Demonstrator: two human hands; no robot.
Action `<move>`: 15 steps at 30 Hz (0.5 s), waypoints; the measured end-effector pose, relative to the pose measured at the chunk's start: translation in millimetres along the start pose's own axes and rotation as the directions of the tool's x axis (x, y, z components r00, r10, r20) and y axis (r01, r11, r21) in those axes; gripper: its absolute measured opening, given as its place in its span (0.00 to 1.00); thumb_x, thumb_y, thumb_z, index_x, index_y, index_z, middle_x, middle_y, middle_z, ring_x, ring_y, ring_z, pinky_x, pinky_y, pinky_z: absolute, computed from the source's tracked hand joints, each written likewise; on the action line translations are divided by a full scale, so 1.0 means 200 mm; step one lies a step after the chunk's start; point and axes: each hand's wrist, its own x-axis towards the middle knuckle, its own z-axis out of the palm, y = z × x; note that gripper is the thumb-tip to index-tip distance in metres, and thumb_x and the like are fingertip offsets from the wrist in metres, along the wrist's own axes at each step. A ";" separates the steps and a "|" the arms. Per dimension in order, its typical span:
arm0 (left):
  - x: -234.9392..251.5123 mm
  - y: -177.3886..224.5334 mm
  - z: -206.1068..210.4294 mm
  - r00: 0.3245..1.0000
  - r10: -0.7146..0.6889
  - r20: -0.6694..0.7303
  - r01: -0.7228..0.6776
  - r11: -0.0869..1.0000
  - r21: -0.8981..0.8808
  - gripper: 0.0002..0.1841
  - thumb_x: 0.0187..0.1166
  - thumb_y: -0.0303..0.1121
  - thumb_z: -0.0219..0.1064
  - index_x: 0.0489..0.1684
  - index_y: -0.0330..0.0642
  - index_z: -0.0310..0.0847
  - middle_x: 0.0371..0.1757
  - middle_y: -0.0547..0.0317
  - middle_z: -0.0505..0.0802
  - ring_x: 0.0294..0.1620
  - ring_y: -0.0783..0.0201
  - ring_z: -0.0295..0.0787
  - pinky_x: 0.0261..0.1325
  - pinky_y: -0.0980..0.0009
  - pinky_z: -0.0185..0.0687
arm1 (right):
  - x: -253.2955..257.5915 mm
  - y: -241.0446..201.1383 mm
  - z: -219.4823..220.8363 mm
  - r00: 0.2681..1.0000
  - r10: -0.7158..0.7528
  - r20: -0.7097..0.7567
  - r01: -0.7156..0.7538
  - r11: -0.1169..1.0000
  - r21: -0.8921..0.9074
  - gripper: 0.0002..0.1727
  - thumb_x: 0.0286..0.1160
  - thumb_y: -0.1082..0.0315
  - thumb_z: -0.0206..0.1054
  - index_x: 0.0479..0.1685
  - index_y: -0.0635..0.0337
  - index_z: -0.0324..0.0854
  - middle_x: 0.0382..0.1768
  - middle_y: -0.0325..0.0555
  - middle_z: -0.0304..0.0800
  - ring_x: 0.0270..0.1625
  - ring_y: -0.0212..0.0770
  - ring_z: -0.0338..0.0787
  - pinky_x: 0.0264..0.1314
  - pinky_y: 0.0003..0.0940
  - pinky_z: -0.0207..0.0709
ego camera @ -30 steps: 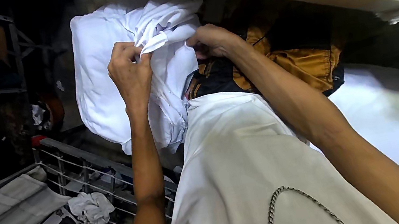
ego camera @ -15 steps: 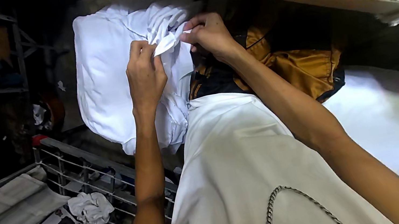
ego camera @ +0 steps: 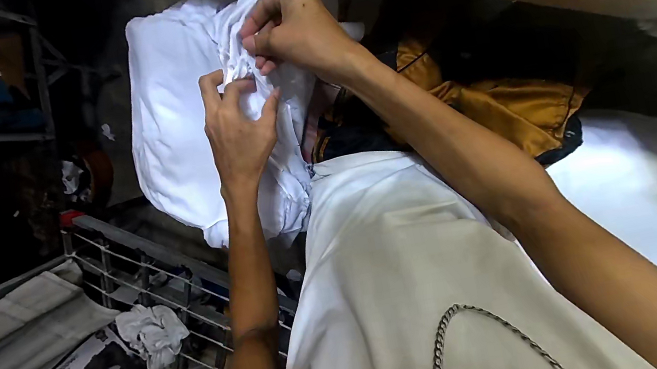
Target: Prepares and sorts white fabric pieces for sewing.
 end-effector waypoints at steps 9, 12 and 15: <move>0.03 -0.07 -0.05 0.993 0.085 0.083 -0.085 0.996 0.000 0.12 0.85 0.29 0.60 0.44 0.32 0.90 0.66 0.41 0.86 0.53 0.57 0.89 0.59 0.64 0.85 | -0.01 0.05 -0.04 0.979 -0.194 0.059 0.201 0.897 -0.393 0.11 0.71 0.72 0.70 0.50 0.59 0.90 0.37 0.41 0.93 0.35 0.32 0.91 0.46 0.33 0.87; 0.06 -0.08 -0.06 0.991 0.091 0.097 -0.089 0.996 -0.023 0.11 0.85 0.28 0.61 0.43 0.32 0.90 0.61 0.43 0.88 0.55 0.57 0.88 0.61 0.64 0.83 | -0.02 0.08 -0.08 0.952 -0.275 0.138 0.305 0.785 -0.539 0.11 0.71 0.70 0.71 0.50 0.58 0.90 0.38 0.43 0.93 0.42 0.40 0.91 0.54 0.41 0.83; 0.08 -0.11 -0.05 0.990 0.087 0.112 -0.079 0.994 -0.074 0.12 0.86 0.28 0.59 0.42 0.30 0.89 0.59 0.41 0.88 0.57 0.55 0.87 0.63 0.62 0.82 | -0.03 0.11 -0.12 0.925 -0.347 0.158 0.369 0.712 -0.598 0.09 0.74 0.65 0.72 0.46 0.59 0.90 0.40 0.47 0.93 0.47 0.46 0.92 0.56 0.48 0.83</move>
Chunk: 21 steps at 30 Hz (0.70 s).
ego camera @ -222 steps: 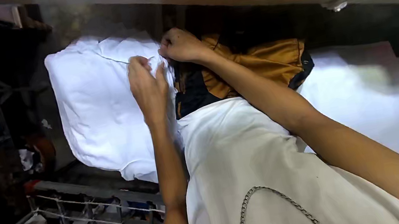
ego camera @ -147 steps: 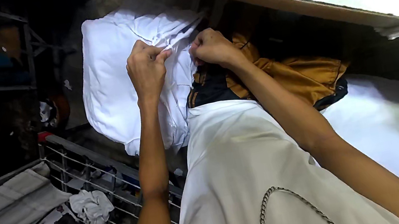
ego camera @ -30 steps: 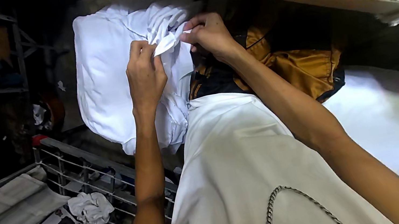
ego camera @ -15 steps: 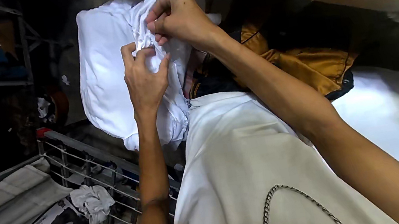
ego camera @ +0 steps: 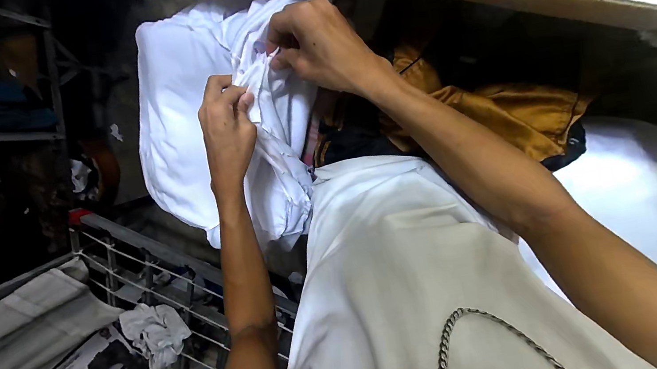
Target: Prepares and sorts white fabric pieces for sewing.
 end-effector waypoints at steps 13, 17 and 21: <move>-0.01 0.14 0.08 0.972 -0.162 -0.170 0.194 0.962 0.190 0.14 0.75 0.38 0.67 0.45 0.37 0.90 0.65 0.45 0.87 0.54 0.51 0.90 0.52 0.52 0.86 | 0.06 -0.04 0.02 0.975 -0.192 -0.111 0.181 0.979 -0.097 0.13 0.83 0.61 0.65 0.44 0.62 0.87 0.42 0.52 0.89 0.47 0.49 0.91 0.50 0.46 0.82; -0.03 0.13 -0.03 0.980 -0.048 -0.193 0.071 0.991 0.112 0.10 0.73 0.30 0.66 0.39 0.37 0.92 0.59 0.45 0.89 0.46 0.58 0.88 0.44 0.64 0.84 | 0.05 -0.04 -0.02 0.949 -0.309 -0.067 0.303 0.950 -0.079 0.10 0.83 0.64 0.65 0.44 0.63 0.86 0.41 0.52 0.87 0.45 0.49 0.90 0.49 0.46 0.83; -0.03 0.21 0.06 0.985 0.121 0.119 -0.122 0.992 0.001 0.12 0.73 0.29 0.68 0.50 0.35 0.91 0.66 0.40 0.86 0.56 0.51 0.89 0.57 0.55 0.88 | -0.17 -0.03 -0.12 0.989 0.080 0.122 -0.043 0.959 -0.282 0.08 0.76 0.69 0.68 0.48 0.63 0.85 0.48 0.58 0.89 0.52 0.60 0.91 0.53 0.59 0.83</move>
